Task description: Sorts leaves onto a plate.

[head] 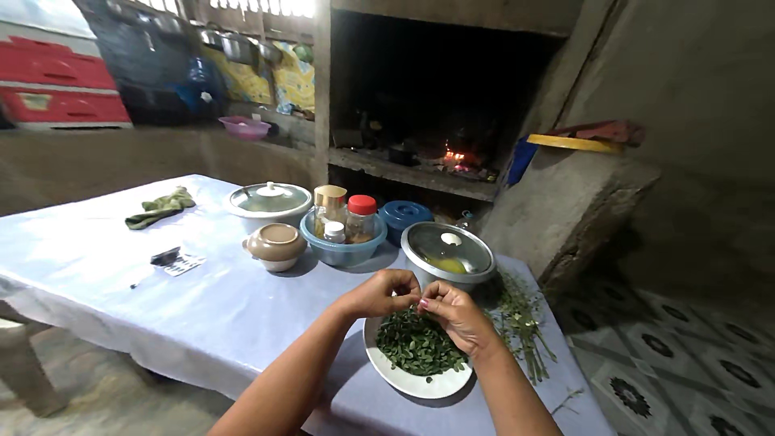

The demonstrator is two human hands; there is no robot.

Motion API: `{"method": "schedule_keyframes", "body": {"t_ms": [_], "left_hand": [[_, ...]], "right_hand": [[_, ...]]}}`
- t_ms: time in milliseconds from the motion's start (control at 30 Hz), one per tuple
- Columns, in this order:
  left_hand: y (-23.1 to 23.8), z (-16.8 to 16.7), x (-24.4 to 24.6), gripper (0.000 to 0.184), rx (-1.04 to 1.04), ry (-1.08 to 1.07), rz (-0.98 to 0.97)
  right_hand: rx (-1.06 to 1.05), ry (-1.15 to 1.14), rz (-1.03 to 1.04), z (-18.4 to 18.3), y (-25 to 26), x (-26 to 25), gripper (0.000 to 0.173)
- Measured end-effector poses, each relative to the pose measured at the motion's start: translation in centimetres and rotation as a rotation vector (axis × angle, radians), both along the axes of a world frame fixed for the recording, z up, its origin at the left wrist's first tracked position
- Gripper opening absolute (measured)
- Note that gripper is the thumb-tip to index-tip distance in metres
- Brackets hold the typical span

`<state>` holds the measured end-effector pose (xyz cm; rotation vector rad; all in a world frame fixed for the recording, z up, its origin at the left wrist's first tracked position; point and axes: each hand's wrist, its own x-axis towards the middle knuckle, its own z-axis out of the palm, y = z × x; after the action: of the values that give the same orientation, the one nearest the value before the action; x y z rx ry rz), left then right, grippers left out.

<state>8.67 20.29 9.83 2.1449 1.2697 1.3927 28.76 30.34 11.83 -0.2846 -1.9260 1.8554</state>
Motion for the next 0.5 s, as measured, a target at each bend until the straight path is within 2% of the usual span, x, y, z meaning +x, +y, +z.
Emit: {"method": "schedule_keyframes", "body": {"t_ms": [500], "left_hand": [[-0.2,0.0,-1.3,0.017,-0.020,-0.029,0.040]], "right_hand": [[0.053,-0.030,0.003,-0.2,1.0,0.1,0.006]]}}
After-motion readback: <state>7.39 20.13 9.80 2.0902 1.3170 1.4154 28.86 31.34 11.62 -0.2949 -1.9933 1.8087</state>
